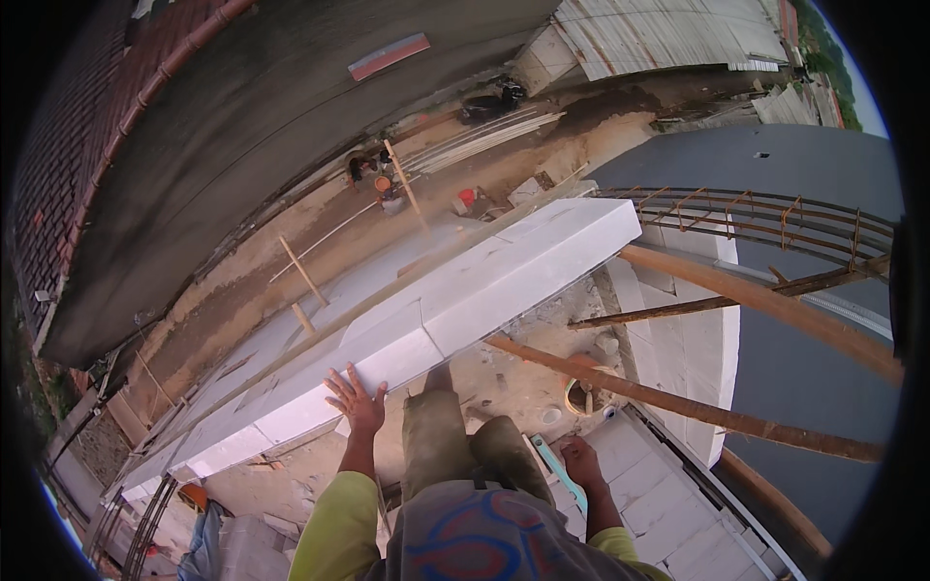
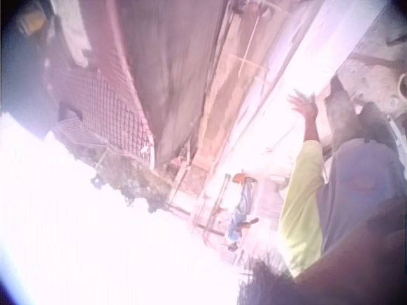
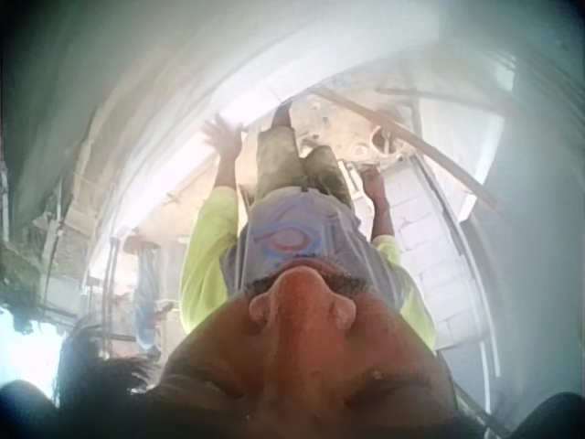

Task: The person measures and cuts aerated concrete blocks, applies mortar, and installs them into a wall. They use a tape measure, hand saw, hammer, and trowel to prepare and place the blocks, then align them with a string line.

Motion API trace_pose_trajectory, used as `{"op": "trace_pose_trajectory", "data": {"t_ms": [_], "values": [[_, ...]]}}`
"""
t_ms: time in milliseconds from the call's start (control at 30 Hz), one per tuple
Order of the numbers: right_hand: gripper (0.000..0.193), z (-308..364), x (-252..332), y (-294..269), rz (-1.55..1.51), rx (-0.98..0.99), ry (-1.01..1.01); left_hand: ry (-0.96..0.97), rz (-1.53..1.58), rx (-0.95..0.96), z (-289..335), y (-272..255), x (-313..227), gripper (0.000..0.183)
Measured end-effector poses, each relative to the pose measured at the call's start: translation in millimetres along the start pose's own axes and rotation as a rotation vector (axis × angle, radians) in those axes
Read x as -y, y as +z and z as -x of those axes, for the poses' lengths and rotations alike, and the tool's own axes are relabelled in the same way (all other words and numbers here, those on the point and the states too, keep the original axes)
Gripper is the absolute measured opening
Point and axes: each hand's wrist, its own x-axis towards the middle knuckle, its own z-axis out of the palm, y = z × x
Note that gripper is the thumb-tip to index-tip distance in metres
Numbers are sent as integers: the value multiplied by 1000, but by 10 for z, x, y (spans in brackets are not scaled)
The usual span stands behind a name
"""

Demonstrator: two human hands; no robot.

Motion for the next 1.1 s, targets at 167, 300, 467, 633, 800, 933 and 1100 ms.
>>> {"op": "trace_pose_trajectory", "data": {"t_ms": [167,300,467,633,800,933,1100], "values": [[26,-49,-48,-22,49,14,2,-33,26,44,-3,-16,-67,109],[26,-93,78,-14,34,36,-21,-21,27,34,-108,-11,-127,109],[27,-32,-37,29,134,64,-18,3,9,1,-69,14,-102,106],[31,-112,-187,-50,157,76,-77,70,56,-97,55,0,-72,98],[31,-347,-492,-68,140,42,-229,13,21,-113,704,74,88,91],[24,-266,-415,93,63,84,-315,3,281,-13,1404,536,538,85],[20,-578,-1132,441,88,196,-369,14,832,238,2666,1327,1346,66]]}}
